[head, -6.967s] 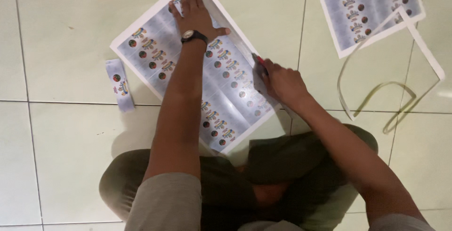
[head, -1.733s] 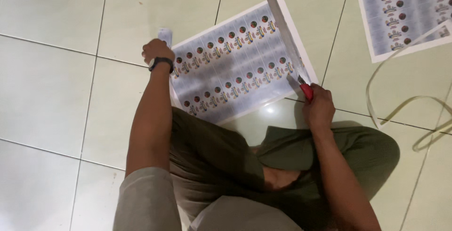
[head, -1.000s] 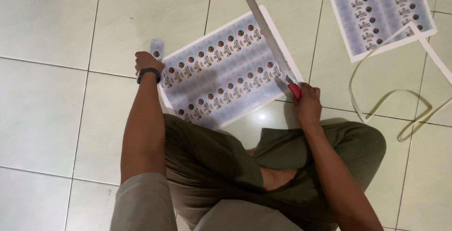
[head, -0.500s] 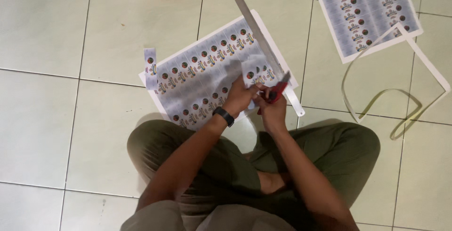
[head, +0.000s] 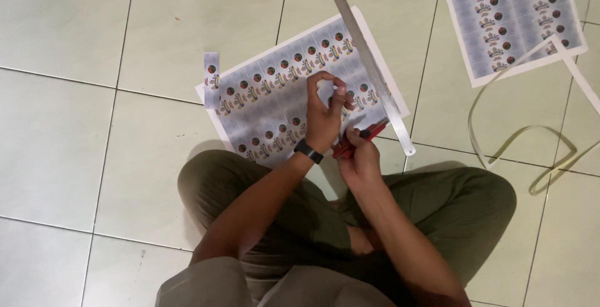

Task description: The person sits on the floor and uses a metal ruler and a red utility knife to cut a large sheet of printed paper into strips. They align the ruler, cut along the edge, and move the cut strips aside.

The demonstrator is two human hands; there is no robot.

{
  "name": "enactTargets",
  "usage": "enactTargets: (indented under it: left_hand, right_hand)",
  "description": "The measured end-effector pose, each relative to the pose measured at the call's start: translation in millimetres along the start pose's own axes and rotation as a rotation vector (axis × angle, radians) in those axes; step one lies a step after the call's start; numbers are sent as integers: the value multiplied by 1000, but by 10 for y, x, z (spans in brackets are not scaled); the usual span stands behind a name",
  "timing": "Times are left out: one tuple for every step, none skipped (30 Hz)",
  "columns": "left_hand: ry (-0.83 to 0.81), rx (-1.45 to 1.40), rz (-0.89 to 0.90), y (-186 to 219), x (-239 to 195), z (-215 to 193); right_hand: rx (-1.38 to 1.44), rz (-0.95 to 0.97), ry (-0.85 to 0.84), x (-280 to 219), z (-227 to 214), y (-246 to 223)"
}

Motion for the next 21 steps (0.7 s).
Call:
enactTargets:
  left_hand:
    - [-1,0,-2,0,0,17]
    - [-9,-17,21,10,-3,36]
    - [-17,-34,50,26,29,58]
    - [-18,-35,53,26,53,44]
    - [-21,-82,62,25,63,39]
    - [-25,-129,71,22,72,34]
    - [-23,-131,70,15,77,18]
    - [-34,-120,61,5,81,6]
    - [-44,-106,54,1,95,-19]
    - [-41,-105,57,103,129,-62]
    - [-55,-39,0,195,159,-107]
    - [-69,27,-58,285,187,-149]
    - [-68,28,-58,-16,441,-499]
    - [-74,37,89,-287,690,-797]
    - [-81,45,237,-568,976,-1010]
    - [-82,46,235,-554,1130,-1374]
    - [106,606,36,-561,1300,-1776]
    - [300,1161,-175,-540,1457,-2187]
    - [299,1161,-168,-490,1458,-2441]
    - [421,1403,-334,-442,1454,-2726]
    - [544,1640,-507,-392,1462,-3002]
  right_hand:
    - [1,0,2,-43,43,-2]
    - [-33,-15,8,-90,88,-7]
    - [-66,-31,8,-116,161,-22]
    - [-66,-32,4,-67,110,-12]
    - [-95,-87,-19,-26,53,-22]
    - [-124,-142,-43,16,-7,-31]
    - [-127,-142,-42,-72,58,-69]
    - [-207,-204,-70,-161,130,-119]
    - [-286,-264,-102,-244,216,-156]
    - [-288,-262,-106,-245,192,-190]
    - [-317,-302,-114,-248,172,-227]
    - [-346,-341,-123,-249,151,-267]
    - [-346,-339,-123,-273,152,-296]
    - [-368,-370,-119,-298,153,-335]
    - [-390,-401,-114,-324,149,-382]
    - [-389,-400,-112,-309,129,-417]
    - [-385,-392,-87,-292,112,-446]
    - [-381,-383,-61,-277,96,-478]
    - [-376,-387,-64,-161,4,-463]
    - [-373,-386,-60,-40,-86,-448]
    - [-368,-387,-53,86,-174,-432]
Point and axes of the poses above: each hand's wrist, its own x-axis towards the middle knuckle, its own z-axis out of the palm, y = z × x, the point moved 2 cm from there along x, towards the middle knuckle, and after that the axes turned 4 degrees about x, right-handed, at the moved point
